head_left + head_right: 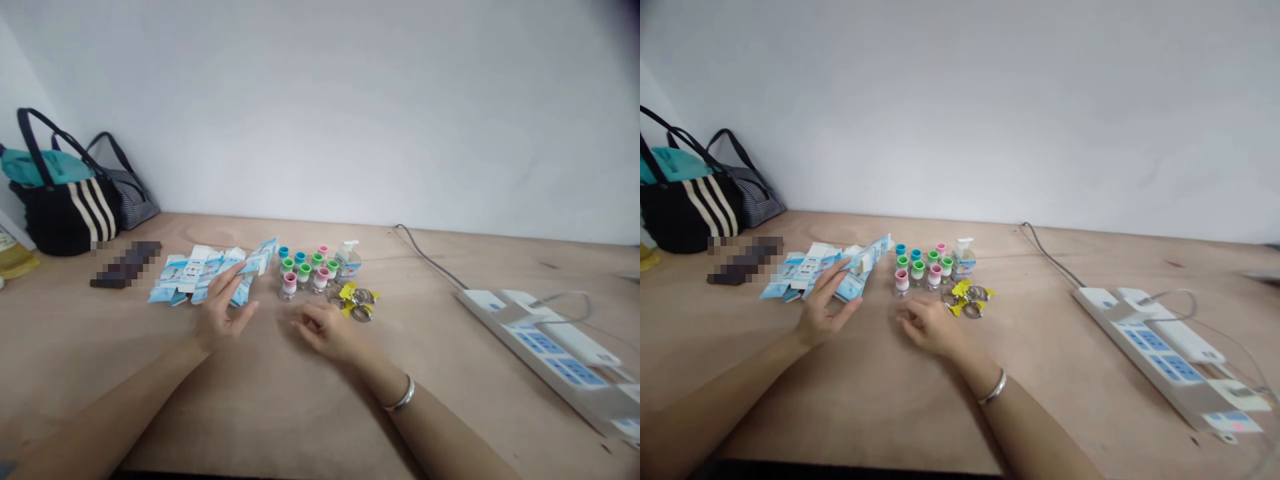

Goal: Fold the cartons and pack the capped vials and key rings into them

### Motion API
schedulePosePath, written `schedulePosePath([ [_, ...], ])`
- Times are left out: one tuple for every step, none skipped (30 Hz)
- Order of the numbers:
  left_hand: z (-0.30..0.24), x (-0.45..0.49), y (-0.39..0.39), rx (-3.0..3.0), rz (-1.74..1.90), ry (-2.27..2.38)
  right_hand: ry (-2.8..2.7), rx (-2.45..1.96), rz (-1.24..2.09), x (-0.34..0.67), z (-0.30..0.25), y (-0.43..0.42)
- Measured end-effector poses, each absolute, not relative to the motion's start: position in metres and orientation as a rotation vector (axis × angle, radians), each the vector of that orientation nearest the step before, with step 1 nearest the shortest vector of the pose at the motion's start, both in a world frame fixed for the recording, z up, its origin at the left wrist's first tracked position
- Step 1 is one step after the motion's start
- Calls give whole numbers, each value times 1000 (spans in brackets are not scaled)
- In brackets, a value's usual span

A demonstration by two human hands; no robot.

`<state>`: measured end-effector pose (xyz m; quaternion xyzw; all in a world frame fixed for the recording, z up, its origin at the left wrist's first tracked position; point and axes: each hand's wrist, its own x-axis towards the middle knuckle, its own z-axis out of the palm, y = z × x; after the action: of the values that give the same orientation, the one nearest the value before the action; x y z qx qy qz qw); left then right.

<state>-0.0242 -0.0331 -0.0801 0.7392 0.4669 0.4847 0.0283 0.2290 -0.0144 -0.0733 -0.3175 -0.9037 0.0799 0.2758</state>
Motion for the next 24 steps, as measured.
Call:
schedulePosePath([
  [-78,-25,-36,2150,1586,1331,-2336,-853,155,229,-73,-14],
  [-76,-25,-38,2002,1658,1198,-2228,-846,70,230,-73,-13],
  [-75,-26,-40,1846,1698,1058,-2119,-833,-34,230,-73,-12],
  [-74,-25,-41,1693,1710,931,-2021,-820,-149,230,-72,-12],
  [-73,-24,-42,1553,1698,834,-1947,-807,-262,230,-71,-12],
  [-73,-23,-43,1433,1661,781,-1906,-795,-360,231,-69,-13],
  [-72,-20,-44,1339,1604,769,-1904,-783,-432,231,-68,-14],
  [-72,-18,-45,1267,1540,786,-1939,-769,-477,230,-66,-16],
  [-72,-15,-45,1213,1476,819,-2002,-756,-493,230,-65,-17],
  [-72,-12,-46,1178,1411,862,-2080,-751,-478,229,-64,-19],
  [-73,-10,-46,1169,1342,910,-2162,-755,-433,229,-64,-21],
  [-73,-8,-46,1181,1280,959,-2234,-769,-361,228,-63,-22],
  [-75,-6,-46,1210,1231,1011,-2287,-790,-275,228,-64,-22],
  [-76,-6,-46,1245,1196,1065,-2315,-815,-185,228,-64,-22],
  [-77,-6,-46,1281,1173,1115,-2318,-839,-103,229,-64,-21],
  [-79,-6,-46,1316,1162,1156,-2311,-856,-32,231,-65,-20],
  [-81,-7,-46,1349,1164,1184,-2303,-865,26,233,-65,-18],
  [-82,-8,-45,1384,1174,1196,-2301,-869,75,235,-65,-16],
  [-84,-8,-45,1421,1188,1193,-2314,-865,120,237,-64,-15],
  [-85,-9,-45,1456,1204,1182,-2341,-857,161,239,-63,-14],
  [-86,-10,-45,1486,1217,1167,-2377,-848,198,241,-63,-13],
  [-86,-11,-45,1511,1220,1156,-2416,-843,227,242,-62,-13],
  [-87,-11,-46,1536,1205,1149,-2451,-842,251,242,-61,-13],
  [-88,-12,-46,1569,1173,1146,-2478,-848,267,242,-60,-14],
])
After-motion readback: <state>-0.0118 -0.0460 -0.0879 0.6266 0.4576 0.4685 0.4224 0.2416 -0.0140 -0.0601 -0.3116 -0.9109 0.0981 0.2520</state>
